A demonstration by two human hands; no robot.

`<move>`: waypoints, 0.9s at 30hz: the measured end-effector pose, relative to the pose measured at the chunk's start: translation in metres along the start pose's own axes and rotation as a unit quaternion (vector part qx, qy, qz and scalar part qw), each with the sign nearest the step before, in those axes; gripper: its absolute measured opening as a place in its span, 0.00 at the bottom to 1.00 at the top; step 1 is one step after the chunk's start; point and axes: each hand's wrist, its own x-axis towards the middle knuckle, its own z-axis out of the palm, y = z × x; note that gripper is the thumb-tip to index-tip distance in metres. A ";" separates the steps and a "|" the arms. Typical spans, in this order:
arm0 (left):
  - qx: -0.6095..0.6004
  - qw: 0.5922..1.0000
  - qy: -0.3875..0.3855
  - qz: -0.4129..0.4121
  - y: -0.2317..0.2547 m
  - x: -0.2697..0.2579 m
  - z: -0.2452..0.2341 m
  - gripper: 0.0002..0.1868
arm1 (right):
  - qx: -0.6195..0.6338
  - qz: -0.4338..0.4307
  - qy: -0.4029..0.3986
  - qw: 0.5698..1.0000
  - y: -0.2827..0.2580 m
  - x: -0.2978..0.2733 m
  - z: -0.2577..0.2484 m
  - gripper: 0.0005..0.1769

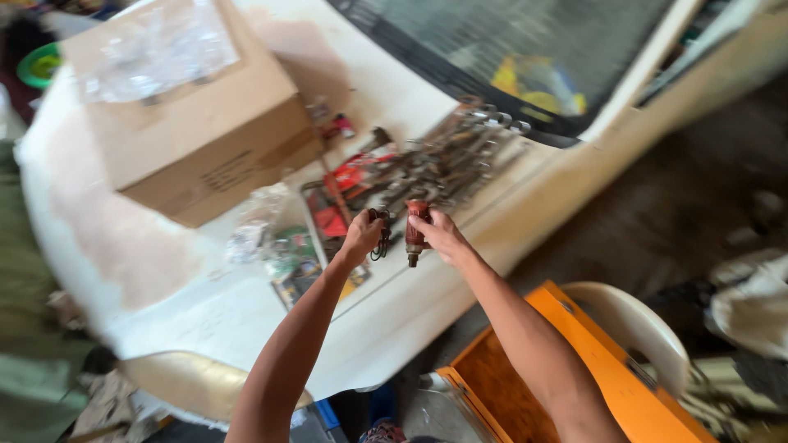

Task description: The person repeatedly picks up various hand tools from an orange toolbox and places them on the hood of a white car. The person handles wrenches, screwdrivers, and other metal tools one by one, moving them from the toolbox to the car hood.

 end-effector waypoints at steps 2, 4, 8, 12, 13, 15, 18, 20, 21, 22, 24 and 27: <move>-0.019 1.000 0.015 0.011 -0.014 0.009 -0.032 0.11 | -0.022 -0.012 -0.025 0.999 -0.007 0.025 0.027 0.19; -0.079 0.996 0.025 0.023 -0.029 0.010 -0.065 0.12 | -0.057 -0.031 -0.041 0.997 -0.011 0.043 0.054 0.21; -0.114 0.984 0.125 -0.060 -0.045 0.004 -0.124 0.13 | -0.136 -0.079 -0.048 0.986 -0.020 0.068 0.112 0.24; -0.002 0.967 0.226 -0.119 -0.045 -0.010 -0.163 0.15 | -0.236 -0.083 -0.045 0.967 -0.024 0.091 0.158 0.28; 0.013 0.961 0.255 -0.111 -0.043 -0.015 -0.167 0.16 | -0.280 -0.098 -0.031 0.954 -0.023 0.097 0.168 0.29; 0.053 0.946 0.303 -0.107 -0.037 -0.025 -0.174 0.16 | -0.366 -0.130 -0.003 0.922 -0.019 0.110 0.189 0.32; 0.105 0.927 0.344 -0.106 -0.022 -0.037 -0.175 0.14 | -0.395 -0.140 -0.005 0.908 -0.011 0.127 0.221 0.33; 0.114 0.926 0.351 -0.082 -0.013 -0.042 -0.176 0.14 | -0.432 -0.117 0.008 0.894 -0.005 0.136 0.238 0.34; 0.123 0.926 0.346 -0.088 -0.010 -0.044 -0.174 0.13 | -0.451 -0.105 0.014 0.886 0.000 0.139 0.245 0.35; 0.133 0.926 0.341 -0.094 -0.008 -0.046 -0.171 0.12 | -0.448 -0.125 0.016 0.885 0.004 0.142 0.253 0.34; 0.153 0.922 0.344 -0.087 -0.009 -0.045 -0.169 0.11 | -0.442 -0.165 0.021 0.882 0.010 0.148 0.266 0.32; 0.169 0.915 0.364 -0.048 -0.021 -0.040 -0.163 0.10 | -0.430 -0.132 0.012 0.893 0.021 0.152 0.273 0.30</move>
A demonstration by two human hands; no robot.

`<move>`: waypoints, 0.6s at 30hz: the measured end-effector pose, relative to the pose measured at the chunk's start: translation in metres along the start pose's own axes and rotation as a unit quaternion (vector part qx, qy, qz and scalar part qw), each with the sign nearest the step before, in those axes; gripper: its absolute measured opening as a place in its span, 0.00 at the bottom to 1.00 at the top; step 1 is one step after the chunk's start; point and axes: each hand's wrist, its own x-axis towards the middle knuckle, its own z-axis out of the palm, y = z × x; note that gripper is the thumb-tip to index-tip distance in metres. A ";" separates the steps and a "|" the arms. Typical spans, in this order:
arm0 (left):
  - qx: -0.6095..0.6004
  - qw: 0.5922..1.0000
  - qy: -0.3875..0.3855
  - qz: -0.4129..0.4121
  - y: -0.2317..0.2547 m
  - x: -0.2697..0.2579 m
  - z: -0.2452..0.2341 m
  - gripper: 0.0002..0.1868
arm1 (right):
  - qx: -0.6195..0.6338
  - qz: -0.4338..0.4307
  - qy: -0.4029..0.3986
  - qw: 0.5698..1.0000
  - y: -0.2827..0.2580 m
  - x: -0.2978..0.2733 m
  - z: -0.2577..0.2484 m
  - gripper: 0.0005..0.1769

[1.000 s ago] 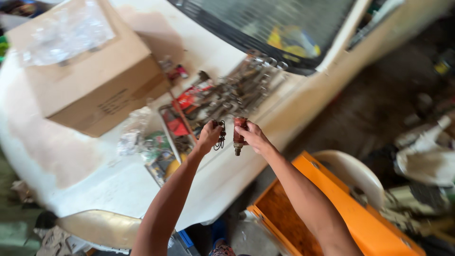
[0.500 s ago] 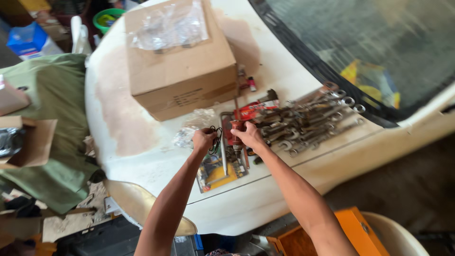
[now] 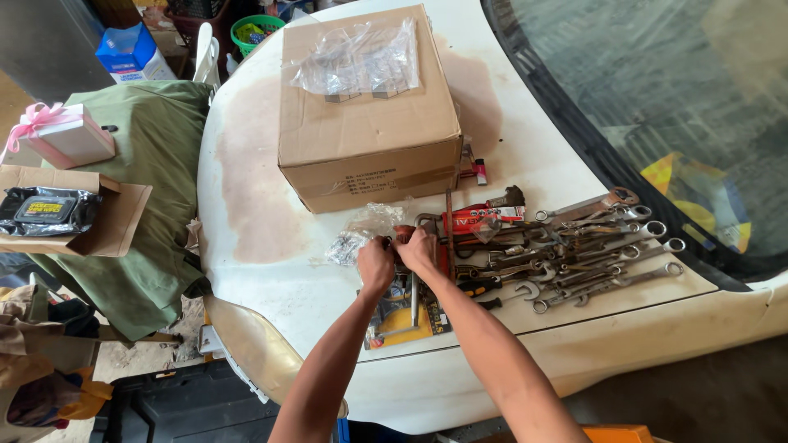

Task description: The person repeatedly picks up various hand tools from an orange toolbox and places them on the hood of a white car. The person handles wrenches, screwdrivers, and other metal tools one by one, moving them from the toolbox to the car hood.

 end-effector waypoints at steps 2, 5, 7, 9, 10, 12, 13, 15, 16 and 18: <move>-0.016 1.000 0.013 0.021 -0.010 0.002 0.007 0.10 | 0.003 0.024 -0.005 1.000 0.001 0.000 0.007 0.33; -0.071 0.997 0.028 0.002 -0.024 0.008 0.017 0.14 | 0.047 -0.030 0.034 0.998 0.003 0.001 0.017 0.28; -0.079 0.997 0.010 0.012 -0.030 0.008 0.020 0.11 | 0.074 -0.074 0.058 0.993 0.006 -0.005 0.024 0.23; -0.068 0.997 -0.014 0.025 -0.030 0.009 0.019 0.10 | 0.087 -0.105 0.068 0.988 0.006 -0.006 0.027 0.18; -0.054 0.998 -0.028 0.031 -0.028 0.008 0.018 0.11 | 0.075 -0.089 0.062 0.991 0.005 -0.007 0.028 0.19; -0.035 0.998 -0.046 0.038 -0.023 0.006 0.012 0.12 | 0.049 -0.058 0.049 0.996 0.002 -0.010 0.027 0.19; -0.029 0.998 -0.049 0.038 -0.020 0.005 0.009 0.12 | 0.002 -0.083 0.079 0.993 0.001 -0.012 0.025 0.21; -0.018 0.998 -0.051 0.035 -0.014 0.003 0.001 0.12 | -0.092 -0.137 0.137 0.977 -0.002 -0.017 0.019 0.24; -0.012 0.998 -0.053 0.033 -0.012 0.003 -0.002 0.12 | -0.063 -0.129 0.102 0.984 -0.003 -0.020 0.016 0.22; -0.013 0.998 -0.046 0.047 -0.007 0.001 -0.007 0.13 | -0.003 -0.114 0.032 0.993 -0.004 -0.028 0.005 0.19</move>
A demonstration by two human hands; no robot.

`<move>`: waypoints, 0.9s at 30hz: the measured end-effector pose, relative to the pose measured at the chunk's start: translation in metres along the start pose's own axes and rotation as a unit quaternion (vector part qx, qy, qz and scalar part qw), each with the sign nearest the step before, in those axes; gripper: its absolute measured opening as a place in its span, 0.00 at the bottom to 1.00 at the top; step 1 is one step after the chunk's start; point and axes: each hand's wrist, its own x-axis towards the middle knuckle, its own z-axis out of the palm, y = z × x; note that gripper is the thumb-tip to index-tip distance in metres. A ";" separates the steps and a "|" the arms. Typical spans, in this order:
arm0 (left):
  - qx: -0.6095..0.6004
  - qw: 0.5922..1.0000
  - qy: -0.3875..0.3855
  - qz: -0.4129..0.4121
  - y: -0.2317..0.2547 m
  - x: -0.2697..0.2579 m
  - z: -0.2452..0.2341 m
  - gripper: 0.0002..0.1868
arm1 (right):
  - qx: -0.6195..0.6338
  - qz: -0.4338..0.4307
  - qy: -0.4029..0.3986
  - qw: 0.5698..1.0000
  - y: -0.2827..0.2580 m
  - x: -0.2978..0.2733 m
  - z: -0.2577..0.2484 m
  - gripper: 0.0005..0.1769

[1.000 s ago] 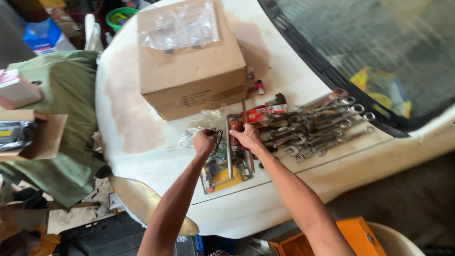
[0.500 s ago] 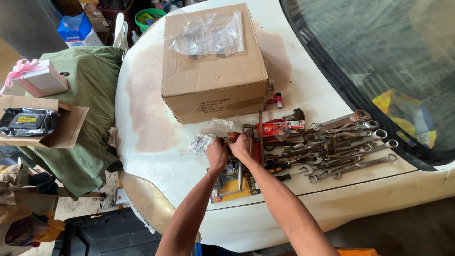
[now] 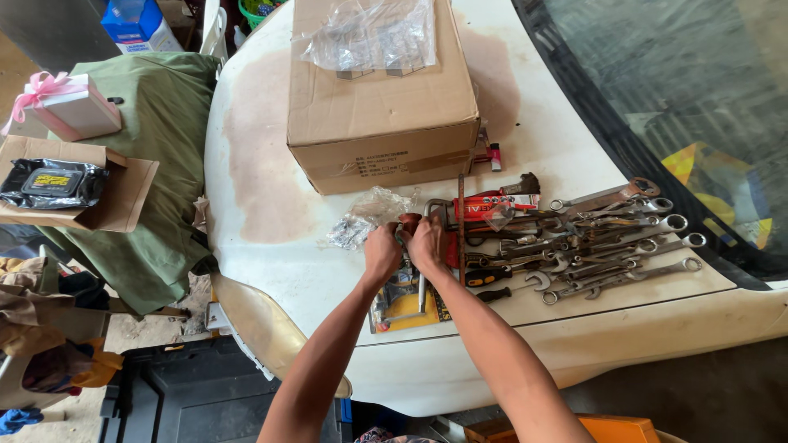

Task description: The person repeatedly picks up various hand tools from an orange toolbox and places them on the hood of a white car. The person handles wrenches, screwdrivers, and other metal tools one by one, moving them from the toolbox to the car hood.

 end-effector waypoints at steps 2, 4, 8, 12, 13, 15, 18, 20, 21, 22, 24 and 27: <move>-0.010 0.999 0.014 0.031 0.003 -0.002 -0.004 0.14 | -0.037 -0.004 0.048 0.998 -0.008 -0.008 -0.008 0.26; 0.001 0.999 0.000 0.034 0.006 -0.004 -0.007 0.14 | -0.039 0.008 0.051 0.998 -0.015 -0.016 -0.018 0.27; 0.002 0.998 0.008 0.059 0.014 -0.015 -0.010 0.16 | 0.007 0.018 0.014 1.000 -0.019 -0.031 -0.039 0.19; -0.039 0.990 0.028 0.135 0.035 -0.025 -0.004 0.12 | -0.013 0.006 0.053 0.998 -0.006 -0.043 -0.058 0.16; -0.064 0.986 0.032 0.150 0.043 -0.025 0.001 0.12 | 0.014 -0.017 0.076 0.997 -0.001 -0.043 -0.064 0.14; -0.135 0.985 -0.006 0.106 0.059 -0.031 0.018 0.14 | 0.062 -0.057 0.124 0.989 0.014 -0.048 -0.076 0.12; -0.271 0.957 -0.106 0.015 0.088 -0.040 0.054 0.22 | 0.145 -0.023 0.137 0.980 0.037 -0.065 -0.106 0.17; -0.375 0.914 -0.143 0.058 0.109 -0.051 0.085 0.29 | 0.289 0.011 0.123 0.949 0.051 -0.083 -0.129 0.23; -0.413 0.891 -0.186 0.041 0.120 -0.061 0.101 0.31 | 0.359 0.025 0.118 0.926 0.056 -0.094 -0.141 0.27; -0.447 0.865 -0.229 0.022 0.134 -0.074 0.117 0.34 | 0.391 0.049 0.118 0.912 0.061 -0.108 -0.153 0.30; -0.498 0.814 -0.299 -0.014 0.160 -0.103 0.143 0.38 | 0.454 0.092 0.121 0.878 0.072 -0.137 -0.179 0.36; -0.527 0.762 -0.372 -0.051 0.197 -0.151 0.167 0.40 | 0.452 0.115 0.154 0.871 0.088 -0.180 -0.219 0.39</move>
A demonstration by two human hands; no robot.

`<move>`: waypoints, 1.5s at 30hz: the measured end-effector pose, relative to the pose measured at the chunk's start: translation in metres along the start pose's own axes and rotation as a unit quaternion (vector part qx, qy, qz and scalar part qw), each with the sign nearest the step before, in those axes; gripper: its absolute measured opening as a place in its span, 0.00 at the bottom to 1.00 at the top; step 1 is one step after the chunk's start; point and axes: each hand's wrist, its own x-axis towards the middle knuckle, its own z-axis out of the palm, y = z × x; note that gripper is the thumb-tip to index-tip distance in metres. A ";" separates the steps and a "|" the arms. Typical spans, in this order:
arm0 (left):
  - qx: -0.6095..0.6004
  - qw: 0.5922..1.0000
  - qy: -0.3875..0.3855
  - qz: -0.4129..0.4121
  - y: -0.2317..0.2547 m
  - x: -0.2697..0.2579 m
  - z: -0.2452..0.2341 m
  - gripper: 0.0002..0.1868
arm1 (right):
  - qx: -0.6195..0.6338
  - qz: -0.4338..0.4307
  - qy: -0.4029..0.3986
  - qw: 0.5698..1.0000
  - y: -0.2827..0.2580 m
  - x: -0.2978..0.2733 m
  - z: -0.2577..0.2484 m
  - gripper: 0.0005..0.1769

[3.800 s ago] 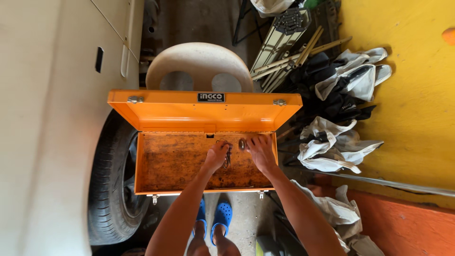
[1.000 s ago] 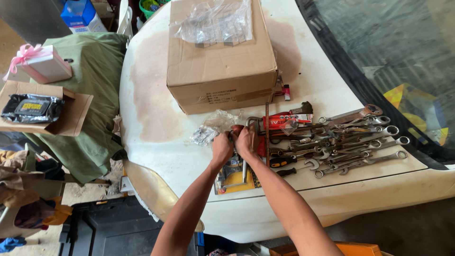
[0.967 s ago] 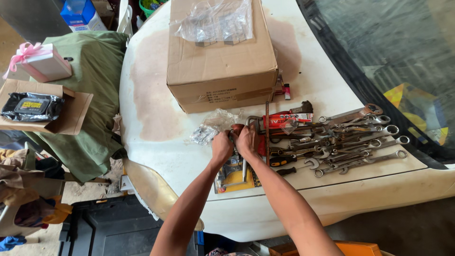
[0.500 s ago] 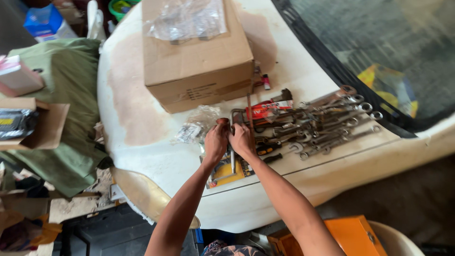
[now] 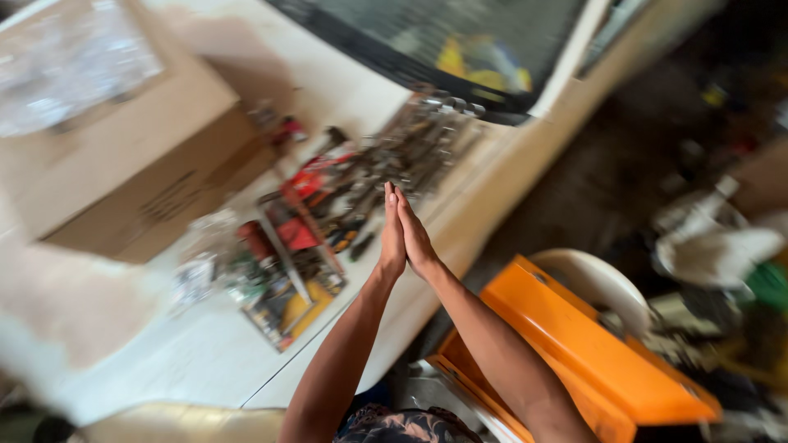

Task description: The person repeatedly picks up various hand tools from an orange toolbox and places them on the hood of a white car. The person handles wrenches, screwdrivers, and other metal tools one by one, moving them from the toolbox to the car hood.

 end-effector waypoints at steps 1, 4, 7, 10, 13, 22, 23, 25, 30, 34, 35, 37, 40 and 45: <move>0.002 1.000 -0.014 -0.017 -0.007 -0.007 0.018 0.39 | -0.002 -0.004 0.018 1.000 -0.006 -0.009 -0.016 0.39; -0.006 0.995 -0.095 -0.030 -0.028 -0.042 0.072 0.38 | 0.013 -0.028 0.080 0.996 -0.019 -0.045 -0.065 0.40; -0.040 0.982 -0.180 -0.025 -0.058 -0.081 0.123 0.36 | 0.065 -0.056 0.149 0.985 -0.022 -0.091 -0.114 0.41; 0.032 0.971 -0.235 -0.030 -0.088 -0.114 0.164 0.35 | 0.108 -0.048 0.204 0.972 -0.020 -0.145 -0.157 0.42; 0.089 0.958 -0.271 -0.039 -0.116 -0.142 0.200 0.36 | 0.132 -0.023 0.257 0.957 -0.021 -0.204 -0.187 0.44; 0.077 0.944 -0.301 -0.107 -0.186 -0.264 0.272 0.40 | 0.087 -0.007 0.318 0.944 -0.029 -0.387 -0.216 0.44; 0.053 0.942 -0.305 -0.129 -0.191 -0.281 0.277 0.41 | 0.085 -0.027 0.323 0.942 -0.031 -0.400 -0.220 0.43; 0.040 0.932 -0.307 -0.189 -0.197 -0.315 0.284 0.40 | 0.047 -0.053 0.323 0.944 -0.037 -0.428 -0.226 0.41; 0.008 0.920 -0.309 -0.240 -0.201 -0.373 0.303 0.38 | -0.063 -0.075 0.306 0.947 -0.059 -0.482 -0.240 0.41; 0.004 0.909 -0.296 -0.292 -0.192 -0.399 0.314 0.36 | -0.054 -0.077 0.334 0.938 -0.066 -0.505 -0.242 0.42; -0.006 0.905 -0.295 -0.305 -0.188 -0.403 0.318 0.36 | -0.081 -0.071 0.347 0.932 -0.066 -0.509 -0.245 0.43; -0.010 0.894 -0.303 -0.329 -0.176 -0.409 0.323 0.36 | -0.121 -0.056 0.372 0.918 -0.063 -0.516 -0.254 0.43; 0.014 0.898 -0.371 -0.236 -0.158 -0.407 0.330 0.37 | -0.139 -0.002 0.396 0.908 -0.051 -0.526 -0.267 0.43; 0.124 0.873 -0.461 -0.104 -0.151 -0.394 0.318 0.38 | 0.138 0.028 0.374 0.917 -0.020 -0.512 -0.269 0.41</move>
